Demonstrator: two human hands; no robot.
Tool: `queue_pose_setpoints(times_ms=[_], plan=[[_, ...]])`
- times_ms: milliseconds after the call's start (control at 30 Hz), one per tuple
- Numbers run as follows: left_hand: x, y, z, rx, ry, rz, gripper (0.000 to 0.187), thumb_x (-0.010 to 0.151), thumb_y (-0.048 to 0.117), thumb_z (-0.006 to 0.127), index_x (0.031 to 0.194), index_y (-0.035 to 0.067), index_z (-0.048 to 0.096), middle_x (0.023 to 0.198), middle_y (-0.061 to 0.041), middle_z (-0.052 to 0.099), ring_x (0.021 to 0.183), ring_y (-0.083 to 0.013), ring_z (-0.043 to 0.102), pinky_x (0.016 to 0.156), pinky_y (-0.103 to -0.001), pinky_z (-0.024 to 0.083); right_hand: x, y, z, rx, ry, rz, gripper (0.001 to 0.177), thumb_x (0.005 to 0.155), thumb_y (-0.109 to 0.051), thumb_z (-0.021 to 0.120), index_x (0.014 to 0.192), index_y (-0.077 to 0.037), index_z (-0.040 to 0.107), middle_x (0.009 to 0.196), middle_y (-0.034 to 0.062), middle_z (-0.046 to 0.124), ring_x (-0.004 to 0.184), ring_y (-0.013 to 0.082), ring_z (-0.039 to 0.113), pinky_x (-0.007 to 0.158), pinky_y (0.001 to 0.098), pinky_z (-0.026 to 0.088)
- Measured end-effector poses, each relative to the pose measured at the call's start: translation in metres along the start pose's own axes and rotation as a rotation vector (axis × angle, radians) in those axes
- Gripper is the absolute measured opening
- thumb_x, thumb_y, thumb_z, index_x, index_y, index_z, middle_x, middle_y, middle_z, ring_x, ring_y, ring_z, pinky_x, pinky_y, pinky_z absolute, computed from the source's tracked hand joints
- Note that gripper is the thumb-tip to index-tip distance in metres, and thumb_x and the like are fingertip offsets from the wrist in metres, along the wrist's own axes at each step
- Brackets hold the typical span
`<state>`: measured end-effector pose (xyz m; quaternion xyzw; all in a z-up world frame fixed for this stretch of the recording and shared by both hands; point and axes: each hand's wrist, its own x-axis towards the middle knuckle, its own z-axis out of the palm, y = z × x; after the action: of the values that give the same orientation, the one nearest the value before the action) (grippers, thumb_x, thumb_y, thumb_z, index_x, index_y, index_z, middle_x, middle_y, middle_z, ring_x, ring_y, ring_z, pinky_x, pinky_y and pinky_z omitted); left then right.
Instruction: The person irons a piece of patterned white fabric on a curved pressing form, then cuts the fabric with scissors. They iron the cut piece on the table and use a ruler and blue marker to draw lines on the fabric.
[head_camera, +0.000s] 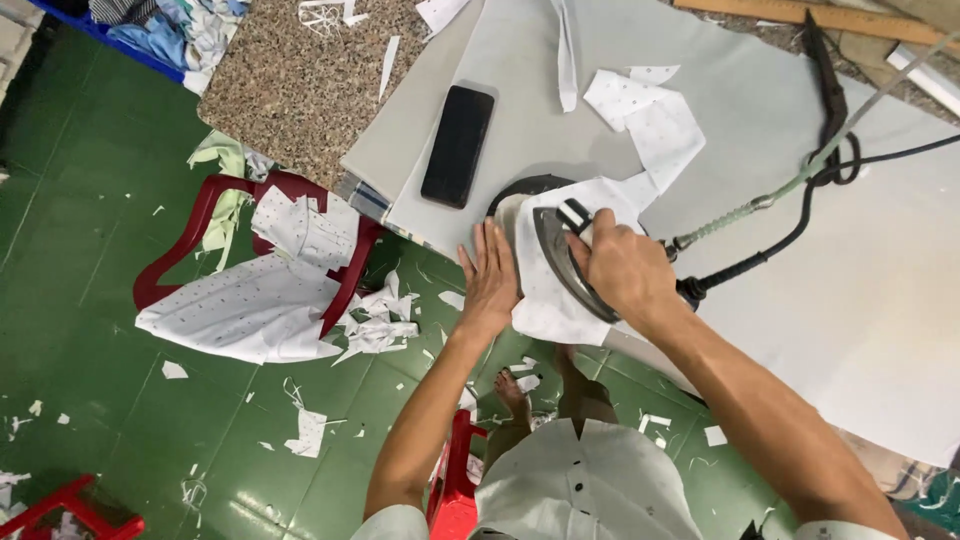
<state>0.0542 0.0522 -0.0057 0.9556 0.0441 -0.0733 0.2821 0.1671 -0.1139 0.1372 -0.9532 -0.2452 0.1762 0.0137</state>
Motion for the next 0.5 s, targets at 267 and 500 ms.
queue_pose_setpoints(times_ms=[267, 500], plan=[[-0.006, -0.035, 0.047, -0.163, 0.135, 0.059, 0.129, 0.071, 0.011, 0.081, 0.157, -0.011, -0.011, 0.164, -0.037, -0.009, 0.153, -0.0523, -0.007, 0.124, -0.062, 0.01, 0.054, -0.015, -0.005, 0.065, 0.097, 0.023, 0.045, 0.107, -0.048, 0.047, 0.107, -0.003, 0.051, 0.077, 0.0215, 0.068, 0.076, 0.0431, 0.074, 0.063, 0.0527, 0.062], [-0.008, -0.026, 0.018, -0.17, 0.047, 0.079, 0.138, 0.067, 0.021, 0.089, 0.158, -0.01, -0.011, 0.165, -0.034, -0.013, 0.153, -0.0515, -0.01, 0.128, -0.053, 0.006, 0.049, -0.013, 0.018, 0.297, 0.096, 0.088, 0.046, 0.105, -0.046, 0.048, 0.106, 0.0, 0.05, 0.082, 0.0273, 0.067, 0.081, 0.0487, 0.073, 0.066, 0.0568, 0.061]])
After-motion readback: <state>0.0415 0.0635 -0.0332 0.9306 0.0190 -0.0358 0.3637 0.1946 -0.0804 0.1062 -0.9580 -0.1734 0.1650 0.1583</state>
